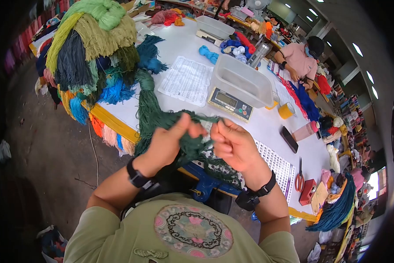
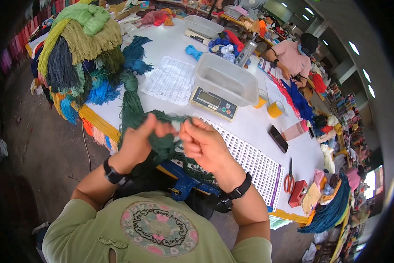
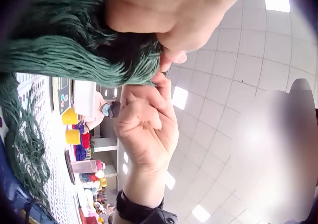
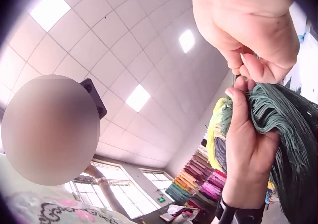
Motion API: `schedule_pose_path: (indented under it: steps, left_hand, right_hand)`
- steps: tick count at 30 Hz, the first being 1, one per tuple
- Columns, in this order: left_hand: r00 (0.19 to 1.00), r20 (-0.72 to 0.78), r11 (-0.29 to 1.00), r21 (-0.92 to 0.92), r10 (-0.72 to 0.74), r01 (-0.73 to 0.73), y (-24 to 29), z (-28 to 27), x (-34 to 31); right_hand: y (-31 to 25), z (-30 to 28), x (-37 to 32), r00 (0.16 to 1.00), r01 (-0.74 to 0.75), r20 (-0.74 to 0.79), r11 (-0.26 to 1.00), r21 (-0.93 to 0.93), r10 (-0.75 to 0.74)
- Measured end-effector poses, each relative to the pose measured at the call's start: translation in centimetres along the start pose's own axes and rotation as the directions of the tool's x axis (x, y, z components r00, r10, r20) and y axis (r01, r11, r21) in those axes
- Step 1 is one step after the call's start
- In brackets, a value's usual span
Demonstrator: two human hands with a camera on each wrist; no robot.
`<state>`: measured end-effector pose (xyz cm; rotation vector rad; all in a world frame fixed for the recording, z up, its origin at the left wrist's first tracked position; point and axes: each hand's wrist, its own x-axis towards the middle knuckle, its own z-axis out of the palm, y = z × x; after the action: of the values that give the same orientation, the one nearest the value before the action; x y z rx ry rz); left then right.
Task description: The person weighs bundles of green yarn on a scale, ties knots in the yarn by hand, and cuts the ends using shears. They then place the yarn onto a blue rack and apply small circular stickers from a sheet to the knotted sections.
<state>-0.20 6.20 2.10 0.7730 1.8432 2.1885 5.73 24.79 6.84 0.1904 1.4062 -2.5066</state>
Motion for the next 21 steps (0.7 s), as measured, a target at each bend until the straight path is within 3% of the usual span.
schedule_pose_path:
  steps: [1,2,3,4,5,7,9,11,15,17,18,19,21]
  left_hand:
    - [0.984,0.074,0.853,-0.491,-0.162,0.177,1.1,-0.9,-0.4]
    - [0.939,0.219,0.454,-0.83,-0.265,0.323,2.2,-2.1,-0.9]
    - [0.956,0.223,0.349,-0.894,-0.193,0.279,2.8,-4.3,-1.1]
    - [0.969,0.215,0.233,-0.943,-0.125,0.239,3.4,-7.3,-1.3]
    - [0.997,0.062,0.264,-0.962,-0.055,0.075,4.1,-10.6,-1.5]
    - [0.99,-0.028,0.177,-0.984,-0.142,-0.003,6.2,-17.5,-2.5]
    - [0.993,-0.039,0.262,-0.965,-0.115,-0.008,5.8,-26.0,-4.3]
    - [0.957,-0.209,0.303,-0.942,-0.202,-0.142,6.3,-32.0,-6.1]
    - [0.952,-0.247,0.353,-0.92,-0.182,-0.172,5.8,-46.0,-8.9]
    - [0.849,-0.479,0.461,-0.819,-0.223,-0.342,5.1,-56.0,-10.6]
    - [0.741,-0.631,0.465,-0.739,-0.228,-0.487,5.4,-58.8,-11.0]
    - [0.692,-0.714,0.66,-0.572,-0.108,-0.487,5.5,-58.2,-11.2]
    - [0.651,-0.759,0.81,-0.363,0.03,-0.461,5.7,-54.6,-10.7]
  right_hand:
    - [-0.5,-0.5,-0.6,0.988,-0.113,0.103,0.994,0.006,0.112]
    - [-1.2,-0.7,-1.5,0.989,-0.108,0.098,0.994,0.01,0.107]
    - [-2.1,-0.8,-2.8,0.984,-0.134,0.074,0.952,-0.275,0.16]
    - [-2.9,-1.4,-4.0,0.977,-0.16,0.033,0.83,-0.535,0.209]
    - [-3.6,-3.3,-5.1,0.979,-0.201,-0.064,0.862,-0.465,0.194]
    - [-4.8,-8.5,-7.3,0.953,-0.222,-0.275,0.916,-0.336,0.13]
    - [-5.7,-13.9,-9.6,0.879,-0.188,-0.476,0.945,-0.266,0.041]
    - [-6.1,-19.9,-12.0,0.772,-0.182,-0.636,0.959,-0.219,0.001]
    - [-7.0,-28.2,-16.6,0.472,-0.218,-0.877,0.953,-0.212,-0.087]
    - [-6.9,-35.4,-19.9,0.282,-0.189,-0.927,0.933,-0.306,-0.246]
    - [-6.7,-39.1,-21.3,0.176,-0.166,-0.919,0.909,-0.381,-0.353]
    - [-7.1,-38.3,-21.9,0.008,-0.109,-0.933,0.927,-0.359,-0.361]
    - [-7.1,-38.5,-22.7,0.035,-0.15,-0.93,0.918,-0.367,-0.366]
